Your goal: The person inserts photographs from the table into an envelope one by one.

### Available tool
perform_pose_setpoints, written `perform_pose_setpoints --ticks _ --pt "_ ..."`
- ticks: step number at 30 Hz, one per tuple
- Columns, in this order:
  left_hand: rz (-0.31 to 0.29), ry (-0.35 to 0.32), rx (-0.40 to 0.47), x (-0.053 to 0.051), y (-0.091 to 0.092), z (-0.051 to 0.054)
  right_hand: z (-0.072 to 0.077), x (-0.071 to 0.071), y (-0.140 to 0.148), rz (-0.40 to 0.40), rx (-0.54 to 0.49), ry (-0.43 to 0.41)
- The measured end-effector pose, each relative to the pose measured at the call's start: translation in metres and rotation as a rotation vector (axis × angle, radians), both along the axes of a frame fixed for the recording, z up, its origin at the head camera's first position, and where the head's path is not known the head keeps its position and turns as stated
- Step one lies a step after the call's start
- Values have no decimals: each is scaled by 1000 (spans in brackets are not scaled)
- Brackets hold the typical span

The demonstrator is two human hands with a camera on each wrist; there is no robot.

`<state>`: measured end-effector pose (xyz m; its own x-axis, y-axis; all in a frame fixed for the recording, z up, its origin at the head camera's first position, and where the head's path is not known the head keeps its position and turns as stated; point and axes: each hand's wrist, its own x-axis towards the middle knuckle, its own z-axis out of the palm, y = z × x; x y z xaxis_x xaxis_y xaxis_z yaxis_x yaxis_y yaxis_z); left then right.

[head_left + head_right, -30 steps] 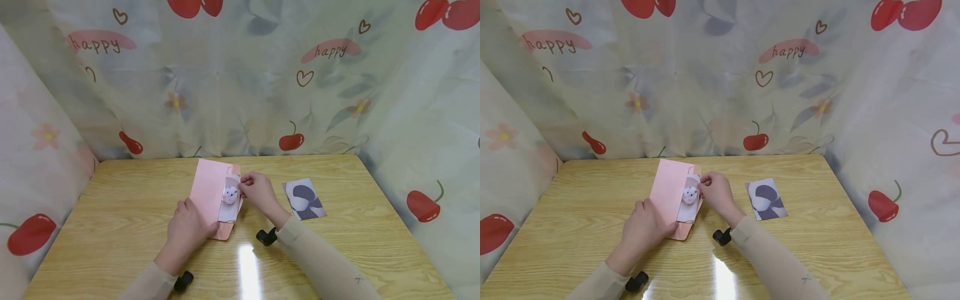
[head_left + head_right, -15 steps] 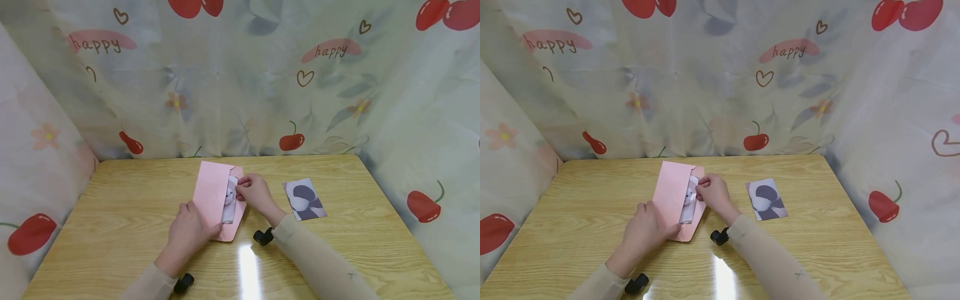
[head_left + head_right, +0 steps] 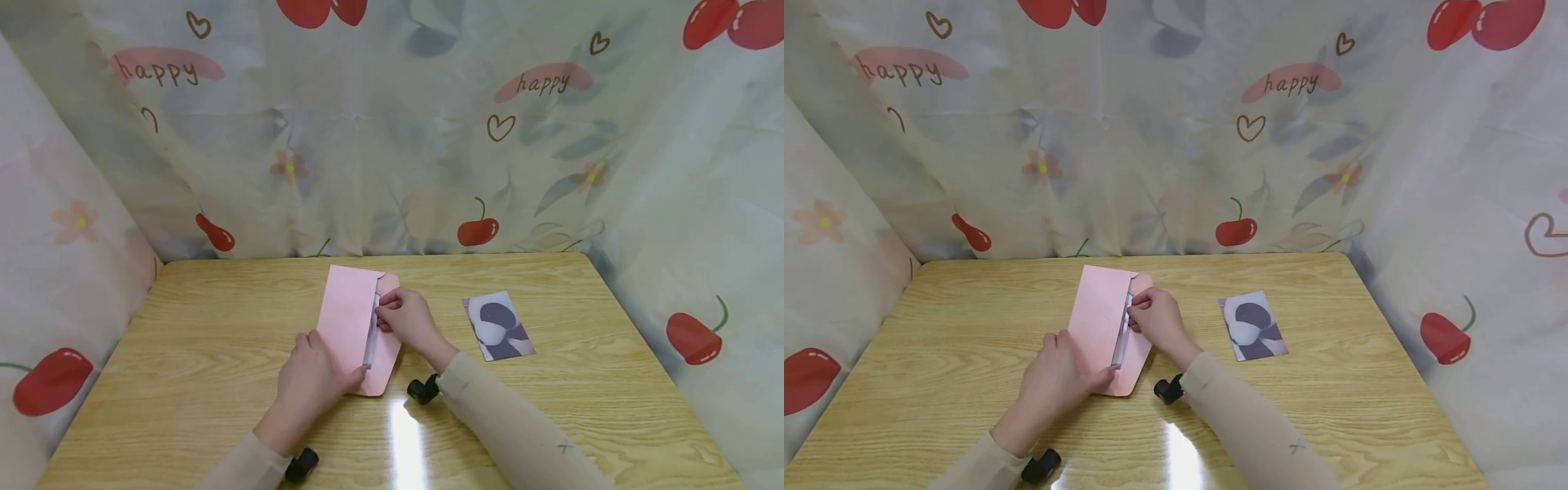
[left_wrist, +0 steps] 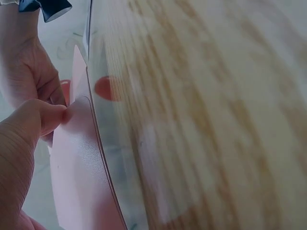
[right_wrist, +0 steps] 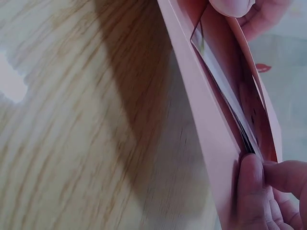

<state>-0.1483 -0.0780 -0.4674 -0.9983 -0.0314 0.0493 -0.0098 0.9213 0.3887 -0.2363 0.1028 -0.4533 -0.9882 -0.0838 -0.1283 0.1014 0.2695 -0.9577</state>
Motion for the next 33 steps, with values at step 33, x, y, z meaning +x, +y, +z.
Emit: perform_pose_setpoints --ticks 33 --pt "6 -7 -42 -4 -11 3 7 4 143 -40 327 133"
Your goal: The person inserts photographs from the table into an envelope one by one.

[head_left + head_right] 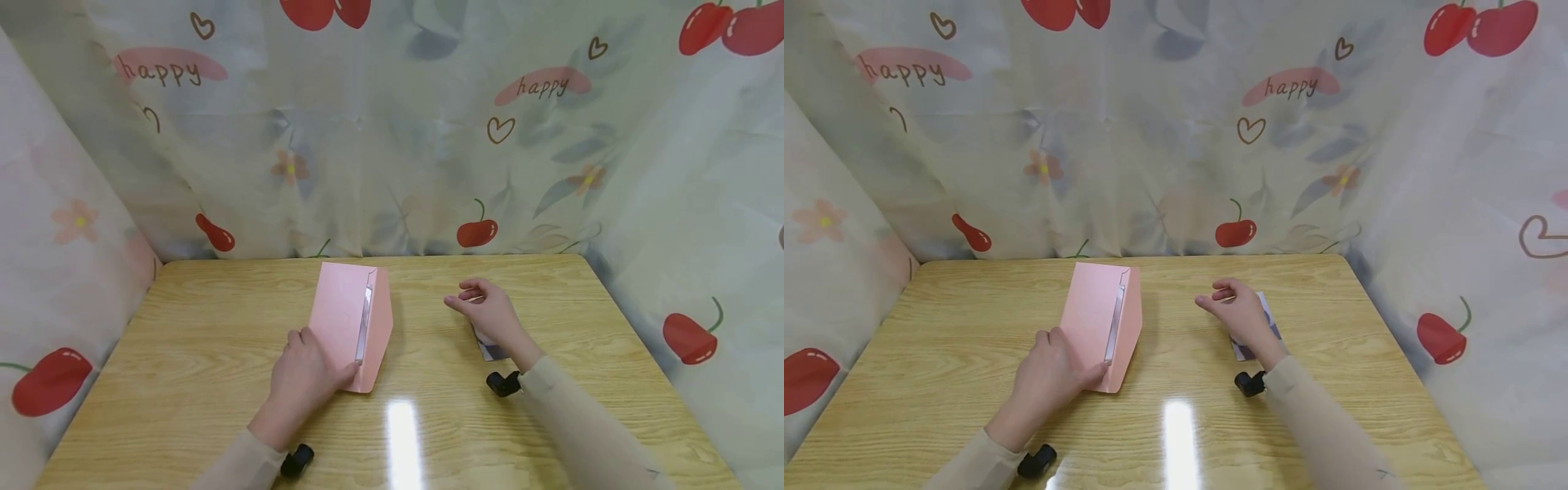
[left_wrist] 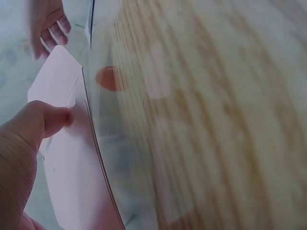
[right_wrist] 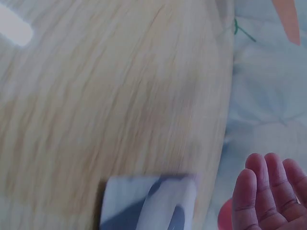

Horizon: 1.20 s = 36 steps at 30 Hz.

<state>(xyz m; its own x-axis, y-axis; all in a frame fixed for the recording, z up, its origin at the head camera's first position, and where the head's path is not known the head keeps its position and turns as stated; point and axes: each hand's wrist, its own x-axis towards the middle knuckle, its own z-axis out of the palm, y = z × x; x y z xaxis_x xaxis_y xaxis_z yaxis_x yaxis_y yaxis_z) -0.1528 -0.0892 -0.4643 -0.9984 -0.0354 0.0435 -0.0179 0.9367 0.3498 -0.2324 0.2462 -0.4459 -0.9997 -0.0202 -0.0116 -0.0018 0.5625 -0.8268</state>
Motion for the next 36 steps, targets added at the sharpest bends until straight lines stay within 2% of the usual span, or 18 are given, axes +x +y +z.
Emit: perform_pose_setpoints --ticks 8,18,28,36 --pt "-4 15 4 0 -1 0 -12 -1 36 -39 71 -12" --pt "1 -4 20 -1 0 -2 -21 -2 69 -79 142 -32" --pt "7 -7 21 -1 -1 -3 -25 -3 76 -94 195 -119" --pt "15 -13 25 0 -1 -3 -30 -4 74 -97 216 -149"
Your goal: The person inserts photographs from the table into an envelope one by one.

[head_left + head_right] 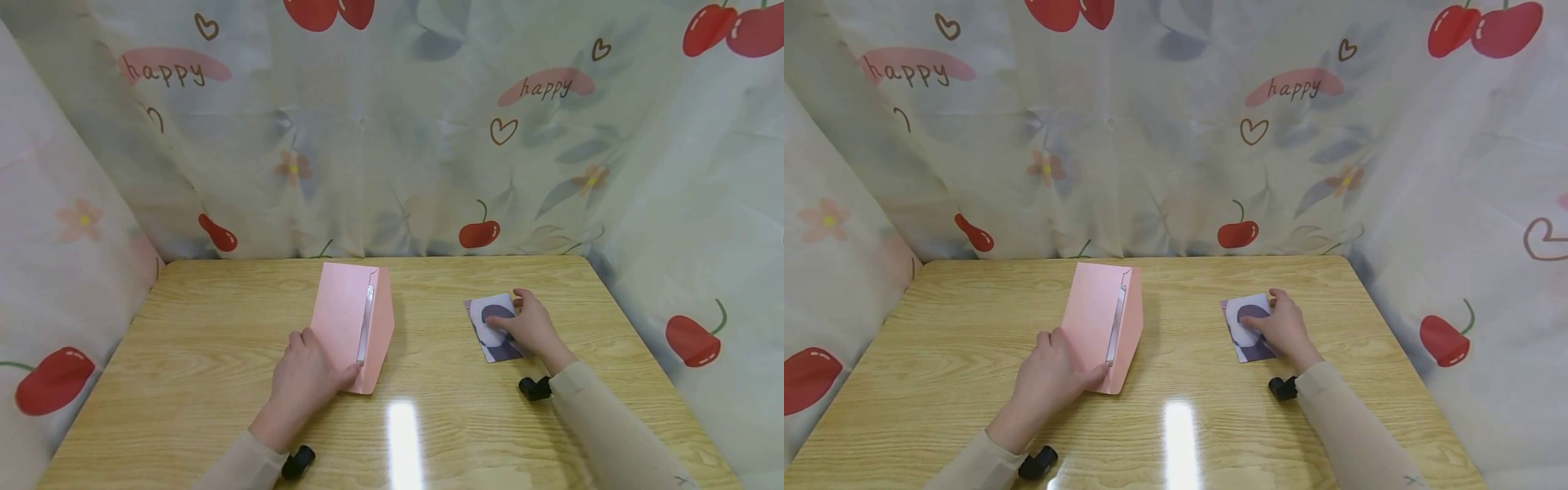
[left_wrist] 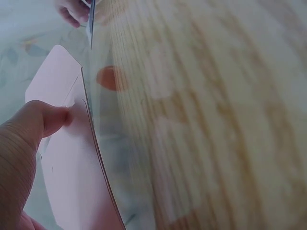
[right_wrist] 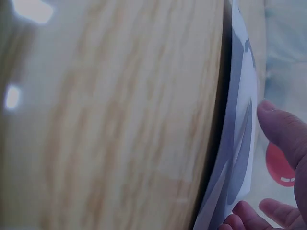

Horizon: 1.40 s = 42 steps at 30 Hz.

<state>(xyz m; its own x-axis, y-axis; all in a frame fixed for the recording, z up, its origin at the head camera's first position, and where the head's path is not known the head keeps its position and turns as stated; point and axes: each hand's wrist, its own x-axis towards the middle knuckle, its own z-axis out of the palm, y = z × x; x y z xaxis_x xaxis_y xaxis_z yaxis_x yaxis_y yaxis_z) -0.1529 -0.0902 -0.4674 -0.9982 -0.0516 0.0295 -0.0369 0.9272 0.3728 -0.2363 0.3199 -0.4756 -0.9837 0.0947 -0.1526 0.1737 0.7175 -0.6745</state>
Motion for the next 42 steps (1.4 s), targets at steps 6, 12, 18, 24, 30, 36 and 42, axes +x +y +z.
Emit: perform_pose_setpoints --ticks 6,12,18,24,30,36,42 --pt "-3 4 -1 0 0 0 -2 0 -1 -7 31 -7" --pt "-6 6 -15 -1 0 0 0 1 -4 3 41 5" --pt "-11 12 -12 -2 1 -3 3 2 -6 -3 50 -2" --pt "-10 10 -10 -2 1 -3 3 3 -5 -13 51 -16" --pt "-10 14 -10 -2 2 -3 3 3 -4 -8 60 -17" --pt "-11 12 -11 -2 2 -3 9 2 -5 15 105 -3" --pt "-10 15 1 -2 2 -2 19 3 -7 27 104 46"
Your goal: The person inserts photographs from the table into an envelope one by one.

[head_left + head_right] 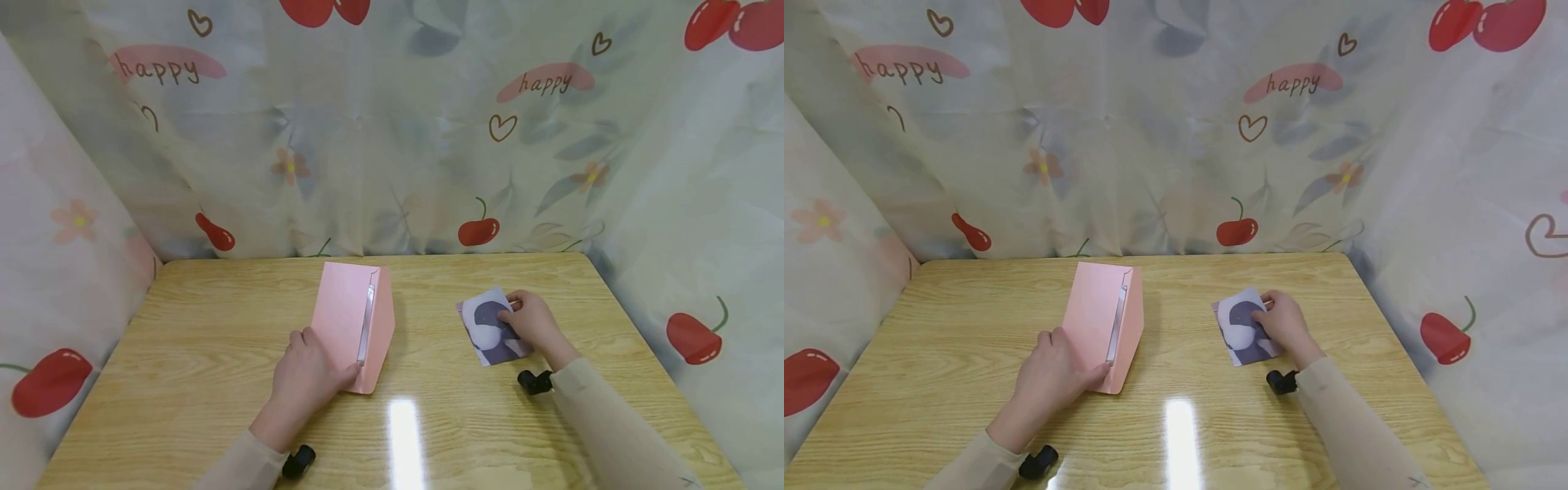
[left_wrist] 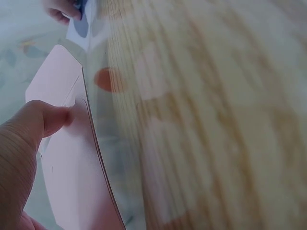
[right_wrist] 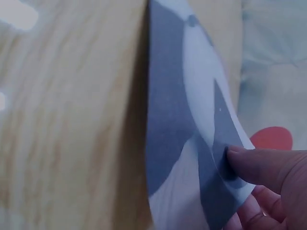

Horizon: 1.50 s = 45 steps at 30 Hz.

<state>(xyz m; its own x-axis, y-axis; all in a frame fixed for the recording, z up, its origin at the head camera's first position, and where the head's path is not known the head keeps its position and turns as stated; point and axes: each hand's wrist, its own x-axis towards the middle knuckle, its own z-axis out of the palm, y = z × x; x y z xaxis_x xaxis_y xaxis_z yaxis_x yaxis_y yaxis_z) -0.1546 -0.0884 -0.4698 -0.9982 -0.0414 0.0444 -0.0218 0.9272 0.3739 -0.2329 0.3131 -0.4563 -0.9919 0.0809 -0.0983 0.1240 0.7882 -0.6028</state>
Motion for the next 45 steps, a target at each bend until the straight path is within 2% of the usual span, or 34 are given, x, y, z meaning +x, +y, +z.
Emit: perform_pose_setpoints --ticks 12,19,33,40,45 --pt "-3 18 -5 2 0 1 23 0 -16 -80 -253 50" --pt "3 10 -14 2 0 2 37 2 -32 -94 -332 81" --pt "2 18 -19 1 1 -1 49 4 -52 -105 -509 119" --pt "-1 25 -24 2 1 0 48 6 -68 -85 -665 111" --pt "-3 12 -34 2 3 1 45 7 -82 -72 -723 115"
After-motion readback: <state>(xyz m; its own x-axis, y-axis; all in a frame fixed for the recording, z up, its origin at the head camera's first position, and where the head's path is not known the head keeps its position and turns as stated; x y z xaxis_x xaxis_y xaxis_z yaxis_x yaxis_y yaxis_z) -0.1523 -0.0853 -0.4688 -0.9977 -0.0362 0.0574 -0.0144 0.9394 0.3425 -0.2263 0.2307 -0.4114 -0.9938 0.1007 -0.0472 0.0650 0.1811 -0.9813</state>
